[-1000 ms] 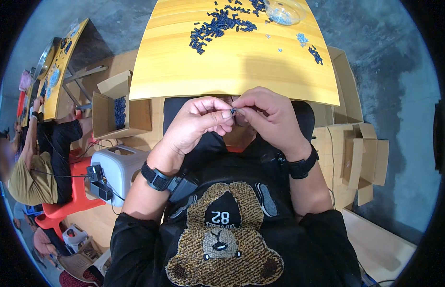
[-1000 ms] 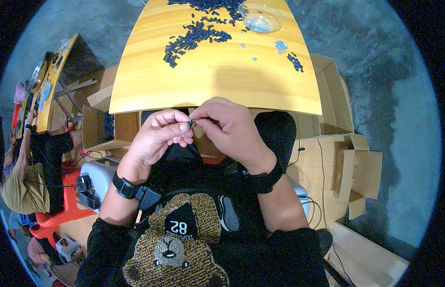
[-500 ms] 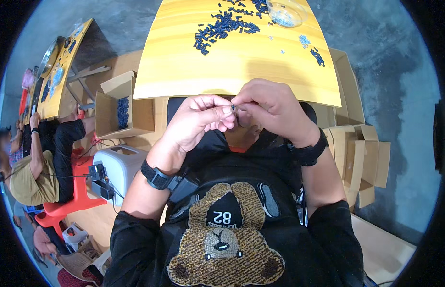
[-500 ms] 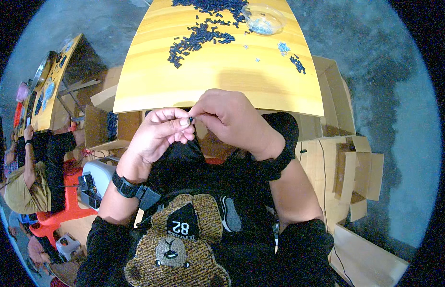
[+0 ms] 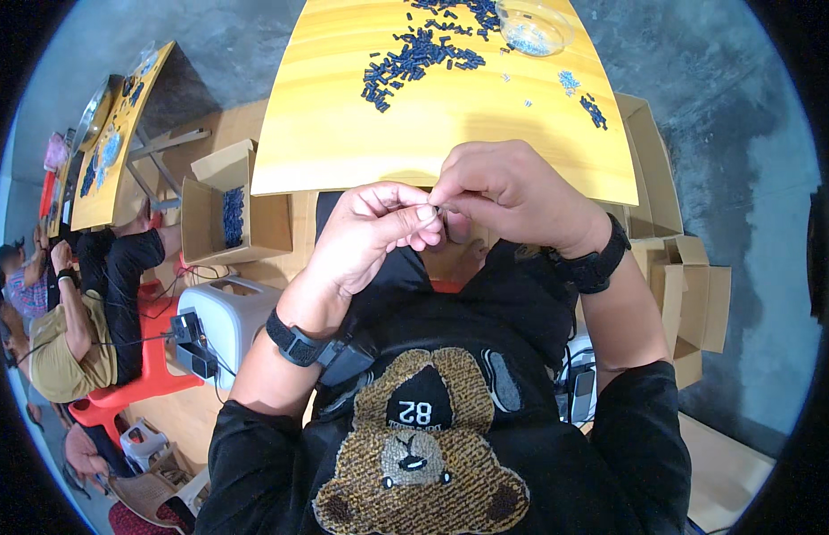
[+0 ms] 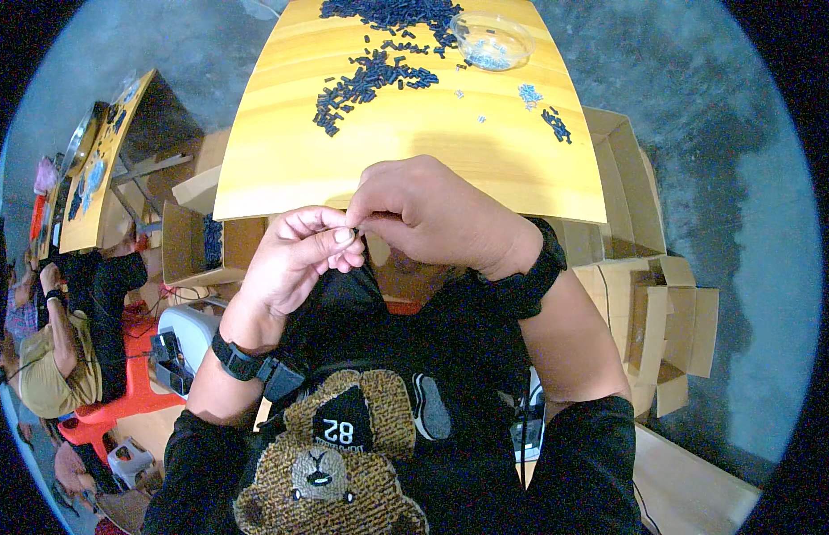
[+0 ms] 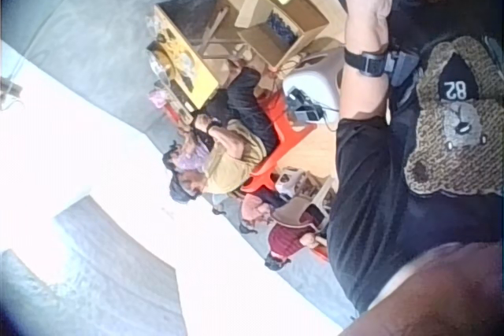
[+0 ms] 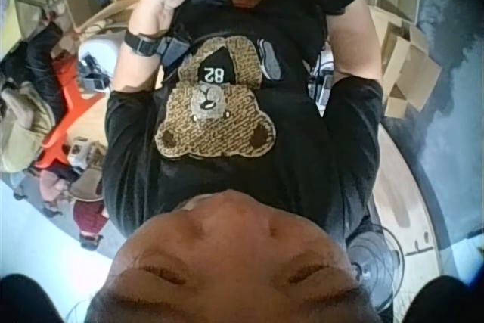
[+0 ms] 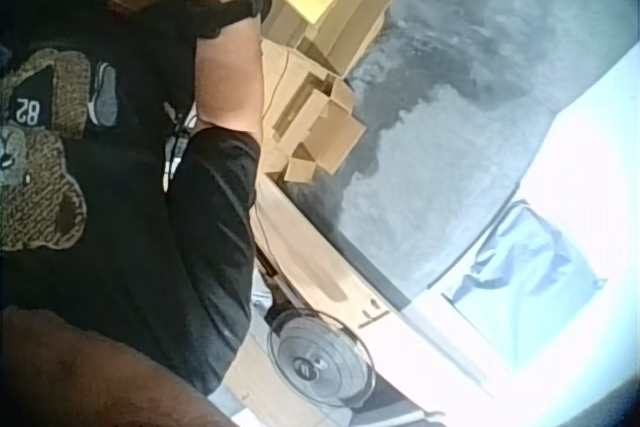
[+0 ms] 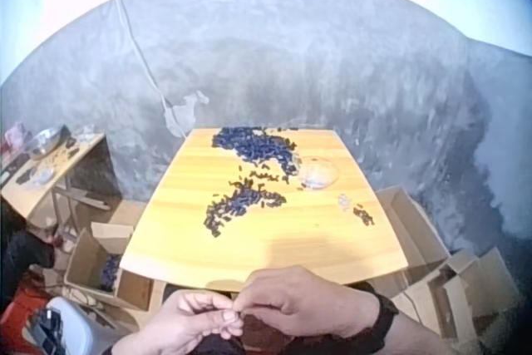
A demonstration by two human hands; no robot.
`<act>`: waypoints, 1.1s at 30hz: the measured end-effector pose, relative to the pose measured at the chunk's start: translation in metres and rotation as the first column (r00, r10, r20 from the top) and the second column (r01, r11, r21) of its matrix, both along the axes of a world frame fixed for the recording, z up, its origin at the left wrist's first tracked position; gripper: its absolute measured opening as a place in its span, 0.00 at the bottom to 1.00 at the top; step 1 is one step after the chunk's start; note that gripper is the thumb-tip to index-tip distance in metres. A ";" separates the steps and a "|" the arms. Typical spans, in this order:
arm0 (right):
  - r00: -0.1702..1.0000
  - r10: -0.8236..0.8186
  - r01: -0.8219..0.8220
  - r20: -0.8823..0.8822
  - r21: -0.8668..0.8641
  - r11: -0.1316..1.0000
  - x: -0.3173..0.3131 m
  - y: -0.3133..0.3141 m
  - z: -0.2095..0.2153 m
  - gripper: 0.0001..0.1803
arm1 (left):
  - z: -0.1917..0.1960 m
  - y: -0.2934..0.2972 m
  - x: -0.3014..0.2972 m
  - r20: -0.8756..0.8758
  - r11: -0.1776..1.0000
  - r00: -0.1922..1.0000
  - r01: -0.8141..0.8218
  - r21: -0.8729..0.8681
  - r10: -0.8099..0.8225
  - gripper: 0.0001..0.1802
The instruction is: Assembling small blue and white plastic components.
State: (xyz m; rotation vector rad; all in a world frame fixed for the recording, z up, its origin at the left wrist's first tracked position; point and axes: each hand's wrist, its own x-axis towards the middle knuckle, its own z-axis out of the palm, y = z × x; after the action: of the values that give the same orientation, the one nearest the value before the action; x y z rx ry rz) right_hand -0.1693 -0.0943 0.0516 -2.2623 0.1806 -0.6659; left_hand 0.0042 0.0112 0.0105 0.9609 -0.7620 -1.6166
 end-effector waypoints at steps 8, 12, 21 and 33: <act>0.991 -0.106 0.106 0.079 -0.001 0.994 0.008 0.006 -0.007 0.04 | -0.003 -0.005 0.002 -0.020 0.998 0.999 -0.050 0.040 0.050 0.08; 0.959 -0.272 0.269 0.080 0.044 0.962 0.012 0.014 -0.017 0.07 | 0.003 -0.007 0.000 -0.055 0.993 0.995 -0.080 0.086 0.085 0.07; 0.912 -0.405 0.368 0.063 0.308 0.877 0.022 0.029 -0.027 0.12 | 0.004 -0.007 0.003 -0.133 0.980 0.978 -0.145 0.135 0.163 0.07; 0.840 -0.505 0.459 0.196 0.239 0.856 0.035 0.042 -0.045 0.21 | 0.011 -0.010 -0.006 -0.216 0.958 0.947 -0.194 0.212 0.239 0.09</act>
State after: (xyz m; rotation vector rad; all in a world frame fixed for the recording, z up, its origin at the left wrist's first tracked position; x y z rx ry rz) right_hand -0.1347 -0.0519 0.0068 -1.9352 0.6799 -1.1461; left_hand -0.0013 0.0007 0.0214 0.9258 -0.3281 -1.5919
